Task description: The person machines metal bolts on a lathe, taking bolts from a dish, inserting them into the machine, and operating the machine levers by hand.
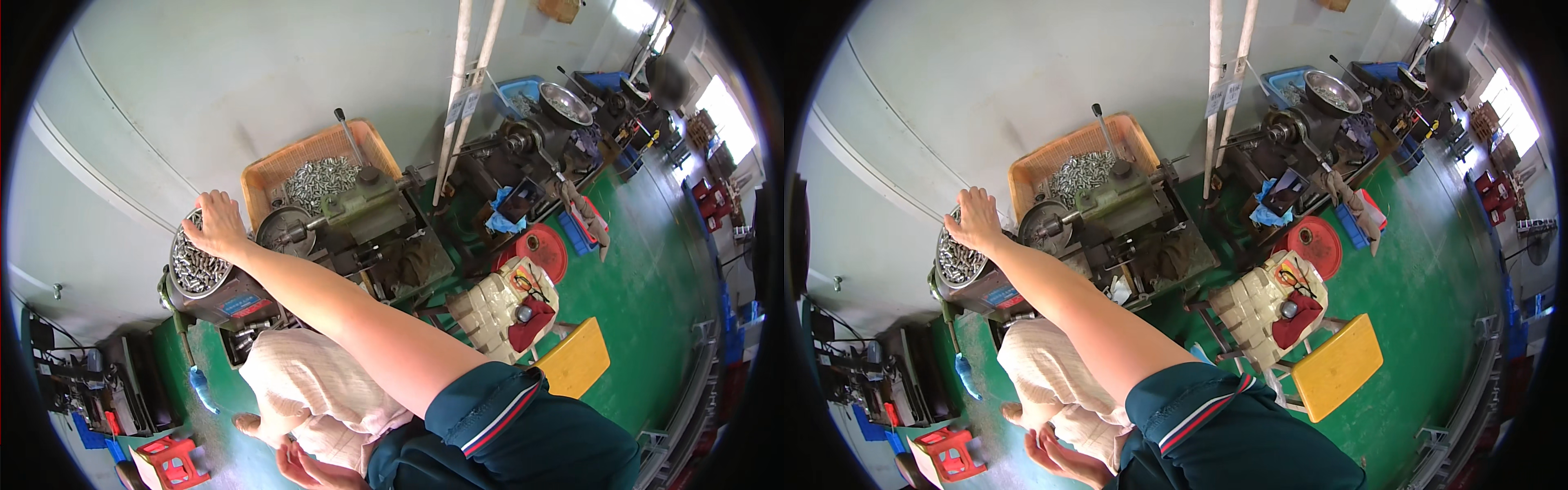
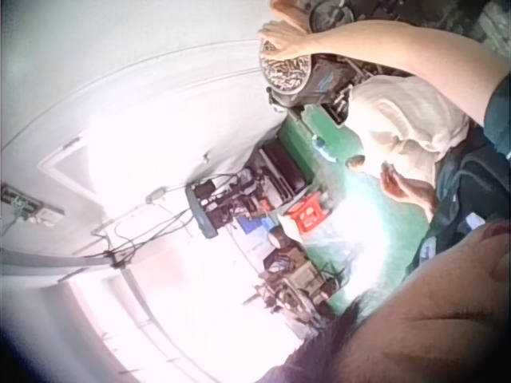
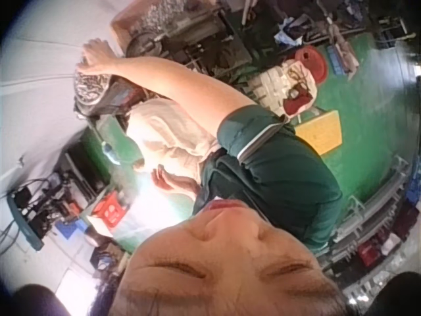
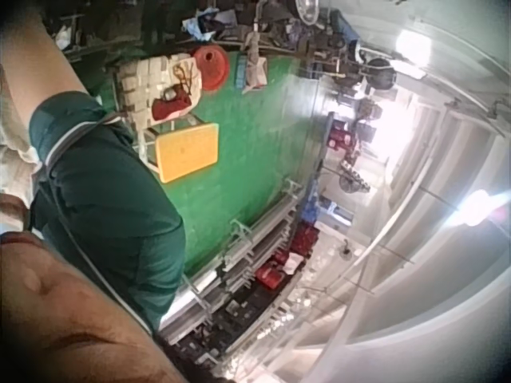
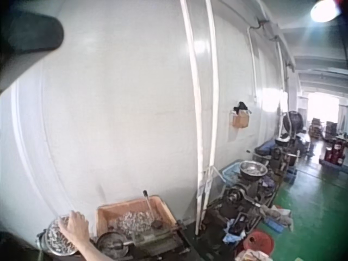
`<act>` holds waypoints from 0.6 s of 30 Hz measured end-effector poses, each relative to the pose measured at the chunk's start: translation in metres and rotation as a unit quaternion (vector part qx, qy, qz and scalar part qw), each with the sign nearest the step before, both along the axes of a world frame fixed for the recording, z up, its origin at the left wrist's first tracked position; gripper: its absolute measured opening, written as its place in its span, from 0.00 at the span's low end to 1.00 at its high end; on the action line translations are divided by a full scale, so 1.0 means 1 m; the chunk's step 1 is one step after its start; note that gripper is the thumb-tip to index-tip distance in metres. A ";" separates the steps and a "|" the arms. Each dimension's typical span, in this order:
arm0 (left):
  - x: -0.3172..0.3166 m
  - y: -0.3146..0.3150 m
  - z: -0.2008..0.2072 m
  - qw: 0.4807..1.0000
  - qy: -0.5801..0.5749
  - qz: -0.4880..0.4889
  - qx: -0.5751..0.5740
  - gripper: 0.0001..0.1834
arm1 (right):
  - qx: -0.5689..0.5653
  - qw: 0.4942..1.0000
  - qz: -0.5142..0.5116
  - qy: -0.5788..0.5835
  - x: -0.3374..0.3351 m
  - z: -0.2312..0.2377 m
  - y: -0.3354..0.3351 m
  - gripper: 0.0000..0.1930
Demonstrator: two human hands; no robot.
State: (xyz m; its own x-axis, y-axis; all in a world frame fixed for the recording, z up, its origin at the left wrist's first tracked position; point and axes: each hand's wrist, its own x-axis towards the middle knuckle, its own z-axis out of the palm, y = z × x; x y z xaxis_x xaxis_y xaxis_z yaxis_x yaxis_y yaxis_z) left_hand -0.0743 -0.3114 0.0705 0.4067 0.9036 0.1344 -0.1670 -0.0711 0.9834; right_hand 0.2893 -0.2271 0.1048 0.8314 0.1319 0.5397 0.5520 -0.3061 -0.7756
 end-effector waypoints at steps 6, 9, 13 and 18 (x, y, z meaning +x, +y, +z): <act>0.065 0.028 0.039 0.989 0.023 0.099 0.104 0.17 | -0.010 1.000 0.000 -0.009 -0.003 -0.003 0.006 0.21; 0.076 0.066 0.042 0.954 -0.035 0.098 0.282 0.16 | -0.009 1.000 -0.004 -0.014 0.001 -0.002 -0.001 0.20; 0.069 0.144 0.035 0.778 0.116 0.134 0.603 0.20 | 0.000 1.000 0.001 -0.019 0.001 -0.004 0.004 0.18; 0.049 0.229 -0.004 0.739 0.356 0.131 0.557 0.27 | -0.007 1.000 -0.001 -0.017 -0.001 -0.001 0.002 0.18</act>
